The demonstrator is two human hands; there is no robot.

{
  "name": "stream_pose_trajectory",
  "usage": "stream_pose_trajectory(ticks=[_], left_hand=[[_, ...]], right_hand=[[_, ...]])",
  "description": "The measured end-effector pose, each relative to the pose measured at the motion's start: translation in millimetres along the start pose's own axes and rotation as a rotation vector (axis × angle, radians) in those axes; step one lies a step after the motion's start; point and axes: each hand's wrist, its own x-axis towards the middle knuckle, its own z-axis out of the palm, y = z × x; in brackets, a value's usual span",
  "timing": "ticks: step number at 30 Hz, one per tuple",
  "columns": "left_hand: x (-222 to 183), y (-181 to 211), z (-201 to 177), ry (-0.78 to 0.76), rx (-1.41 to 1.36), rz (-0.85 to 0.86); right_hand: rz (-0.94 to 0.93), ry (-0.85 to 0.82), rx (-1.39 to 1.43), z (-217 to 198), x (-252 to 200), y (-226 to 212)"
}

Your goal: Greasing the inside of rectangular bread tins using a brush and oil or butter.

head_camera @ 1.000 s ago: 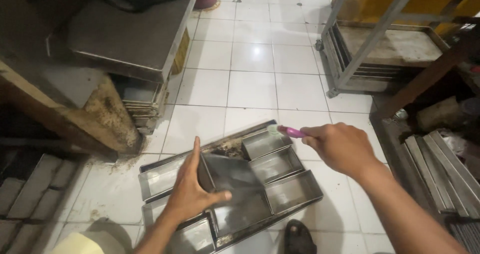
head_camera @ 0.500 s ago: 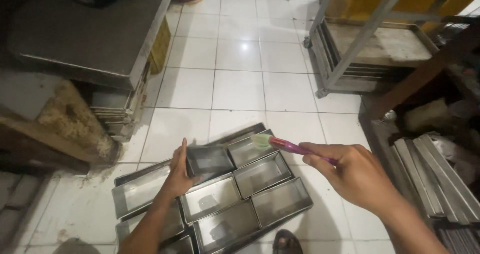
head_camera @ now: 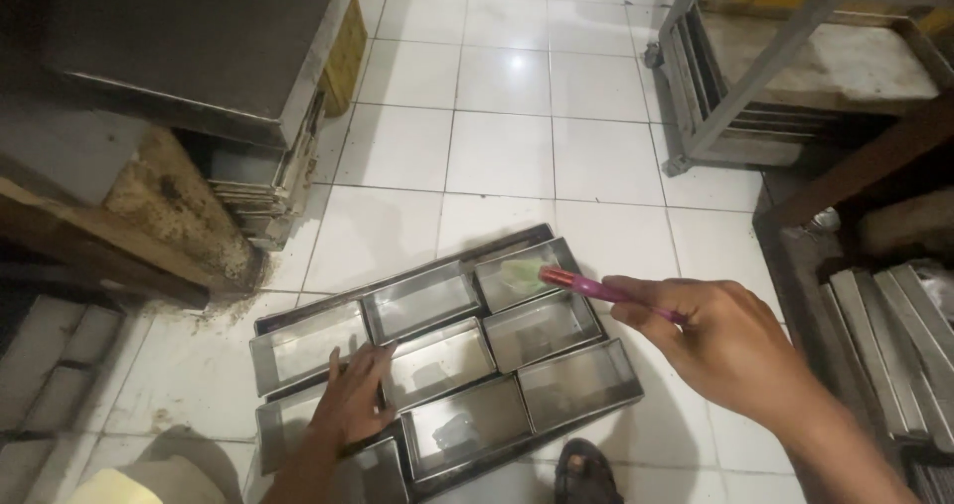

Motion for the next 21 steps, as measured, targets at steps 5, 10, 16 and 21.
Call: stream_pose_trajectory(ticks=[5,10,16,21], left_hand=[[8,-12,30,0.017,0.156,0.058],[26,-5,32,-0.044,0.261,-0.008],[18,11,6,0.062,0.203,0.054],[16,46,-43,-0.089,-0.066,-0.056]], right_hand=[[-0.105,0.049,0.031,-1,-7,1],[-0.093,0.046,-0.016,-3,-10,0],[-0.205,0.102,0.083,-3,-12,3],[-0.154,0.093,0.107,-6,-10,3]])
